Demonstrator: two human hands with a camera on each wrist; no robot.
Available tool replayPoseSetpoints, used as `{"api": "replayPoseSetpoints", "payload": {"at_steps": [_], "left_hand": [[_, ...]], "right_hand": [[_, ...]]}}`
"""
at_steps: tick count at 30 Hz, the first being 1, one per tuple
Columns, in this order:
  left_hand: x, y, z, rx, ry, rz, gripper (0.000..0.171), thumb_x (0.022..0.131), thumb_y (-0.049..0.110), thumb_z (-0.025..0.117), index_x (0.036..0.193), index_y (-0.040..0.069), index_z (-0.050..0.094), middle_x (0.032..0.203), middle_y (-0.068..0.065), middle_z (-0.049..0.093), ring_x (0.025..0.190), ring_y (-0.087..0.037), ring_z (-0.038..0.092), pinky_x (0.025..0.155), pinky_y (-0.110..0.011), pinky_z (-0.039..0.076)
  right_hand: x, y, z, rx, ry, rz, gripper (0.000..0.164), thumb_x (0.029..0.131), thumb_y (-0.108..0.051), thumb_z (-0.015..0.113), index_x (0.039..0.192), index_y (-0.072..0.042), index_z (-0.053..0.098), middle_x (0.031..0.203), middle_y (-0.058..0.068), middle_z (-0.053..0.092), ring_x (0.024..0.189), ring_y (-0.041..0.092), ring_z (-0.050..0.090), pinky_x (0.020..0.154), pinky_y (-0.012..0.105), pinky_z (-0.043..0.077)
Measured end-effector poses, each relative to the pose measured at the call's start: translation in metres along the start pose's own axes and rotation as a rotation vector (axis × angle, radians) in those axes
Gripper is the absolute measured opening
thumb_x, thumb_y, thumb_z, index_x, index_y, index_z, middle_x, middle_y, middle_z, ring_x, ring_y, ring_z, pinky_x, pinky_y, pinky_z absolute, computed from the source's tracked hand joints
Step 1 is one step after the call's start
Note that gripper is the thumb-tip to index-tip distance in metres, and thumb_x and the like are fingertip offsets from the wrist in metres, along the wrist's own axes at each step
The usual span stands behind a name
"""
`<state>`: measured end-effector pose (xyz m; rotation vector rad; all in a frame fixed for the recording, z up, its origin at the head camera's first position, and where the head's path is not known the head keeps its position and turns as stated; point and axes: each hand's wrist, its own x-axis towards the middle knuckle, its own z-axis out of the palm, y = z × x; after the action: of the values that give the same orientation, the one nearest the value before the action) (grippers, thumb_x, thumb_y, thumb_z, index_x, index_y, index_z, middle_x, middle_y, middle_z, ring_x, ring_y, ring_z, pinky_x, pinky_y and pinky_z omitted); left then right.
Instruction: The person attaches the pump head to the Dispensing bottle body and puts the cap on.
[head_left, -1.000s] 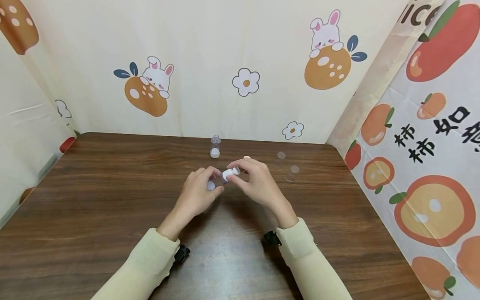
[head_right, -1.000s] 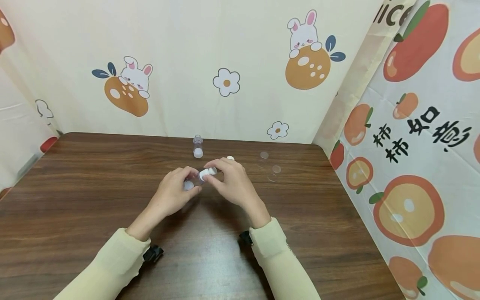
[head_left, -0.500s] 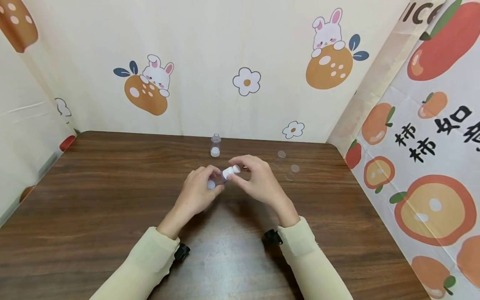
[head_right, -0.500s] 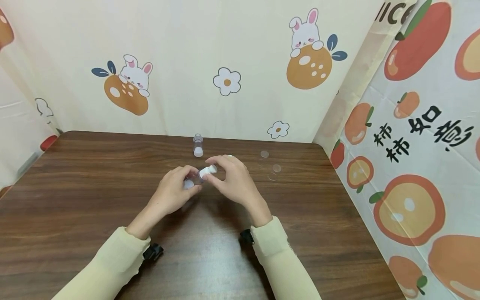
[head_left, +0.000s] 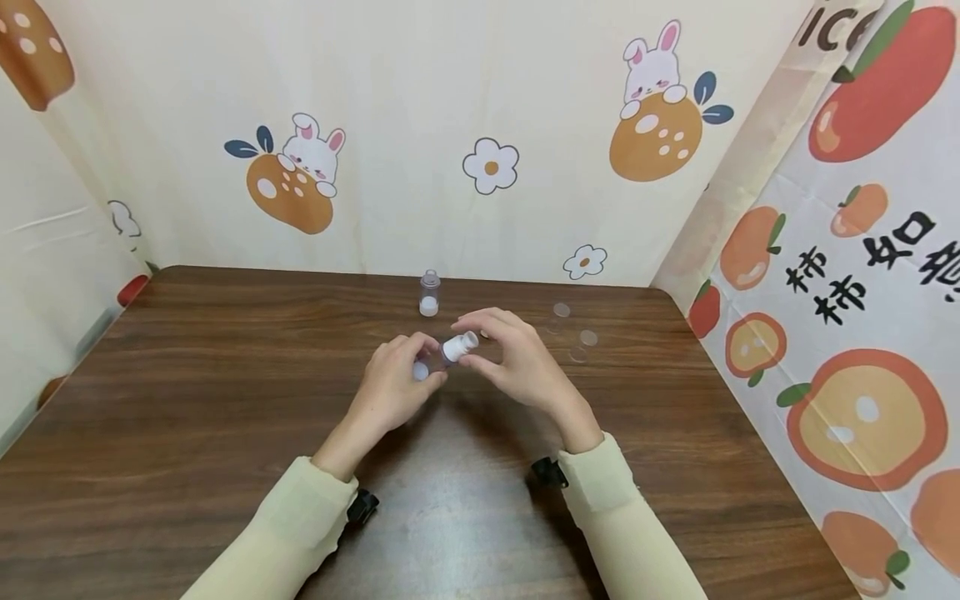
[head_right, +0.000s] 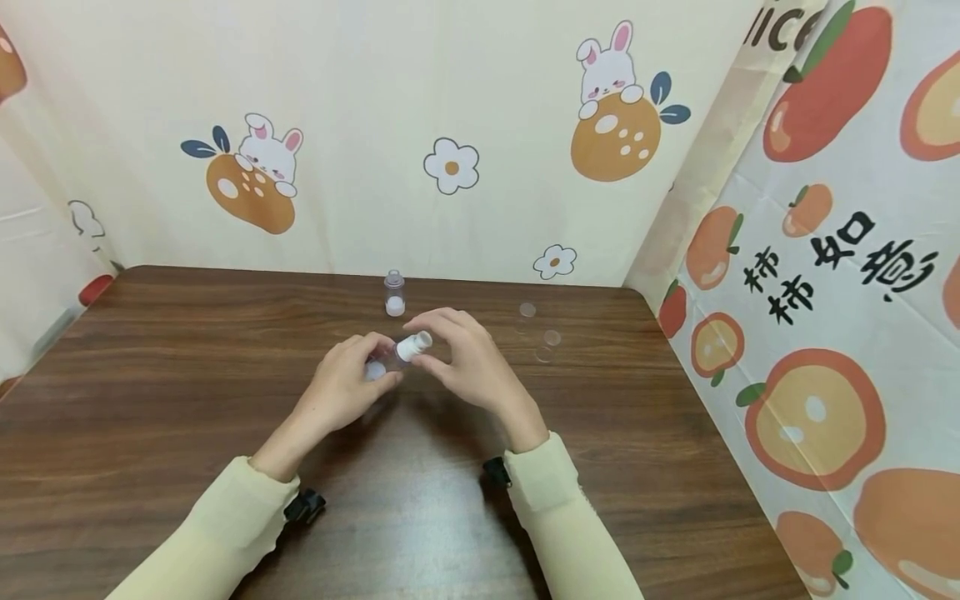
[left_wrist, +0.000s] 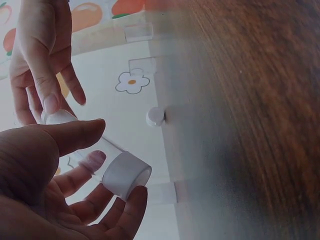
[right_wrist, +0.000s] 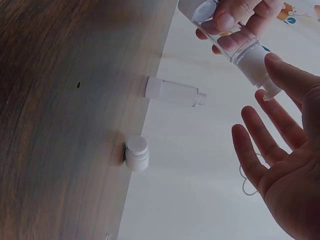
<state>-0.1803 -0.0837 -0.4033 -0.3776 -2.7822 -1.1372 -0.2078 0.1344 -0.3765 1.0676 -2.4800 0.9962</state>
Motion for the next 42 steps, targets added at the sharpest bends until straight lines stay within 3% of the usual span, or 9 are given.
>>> {"api": "replayPoseSetpoints", "payload": {"at_steps": [10, 23, 32, 42], "left_hand": [[-0.0002, -0.0015, 0.0005, -0.001, 0.009, 0.014, 0.035, 0.092, 0.019, 0.084, 0.121, 0.007, 0.069, 0.121, -0.014, 0.071, 0.113, -0.037, 0.062, 0.094, -0.052, 0.048], [-0.0011, -0.0016, 0.0009, -0.005, 0.018, 0.022, 0.035, 0.091, 0.018, 0.085, 0.120, 0.007, 0.070, 0.121, -0.014, 0.071, 0.112, -0.037, 0.062, 0.094, -0.052, 0.048], [-0.0003, -0.0013, 0.0008, -0.007, 0.018, 0.026, 0.035, 0.091, 0.017, 0.085, 0.121, 0.007, 0.069, 0.120, -0.014, 0.071, 0.112, -0.037, 0.062, 0.093, -0.052, 0.049], [-0.0003, -0.0018, 0.0013, -0.002, 0.015, 0.031, 0.035, 0.091, 0.017, 0.085, 0.121, 0.006, 0.069, 0.121, -0.014, 0.071, 0.114, -0.038, 0.062, 0.096, -0.054, 0.048]], "right_hand": [[0.0002, 0.0016, 0.0013, -0.012, -0.009, -0.026, 0.036, 0.091, -0.011, 0.086, 0.124, -0.011, 0.074, 0.128, 0.000, 0.071, 0.122, 0.016, 0.064, 0.105, 0.037, 0.051], [0.0006, -0.0001, 0.0051, -0.004, -0.002, -0.061, 0.033, 0.089, 0.000, 0.084, 0.119, -0.010, 0.075, 0.114, -0.002, 0.075, 0.107, 0.012, 0.064, 0.097, 0.033, 0.052], [0.0006, -0.0007, 0.0059, -0.013, 0.001, -0.029, 0.030, 0.091, -0.005, 0.083, 0.119, -0.011, 0.075, 0.111, -0.002, 0.075, 0.102, 0.012, 0.063, 0.089, 0.044, 0.056], [0.0008, -0.0017, 0.0078, -0.070, 0.004, 0.018, 0.027, 0.095, -0.015, 0.082, 0.120, -0.010, 0.075, 0.112, -0.002, 0.076, 0.101, 0.013, 0.065, 0.092, 0.037, 0.054]]}}
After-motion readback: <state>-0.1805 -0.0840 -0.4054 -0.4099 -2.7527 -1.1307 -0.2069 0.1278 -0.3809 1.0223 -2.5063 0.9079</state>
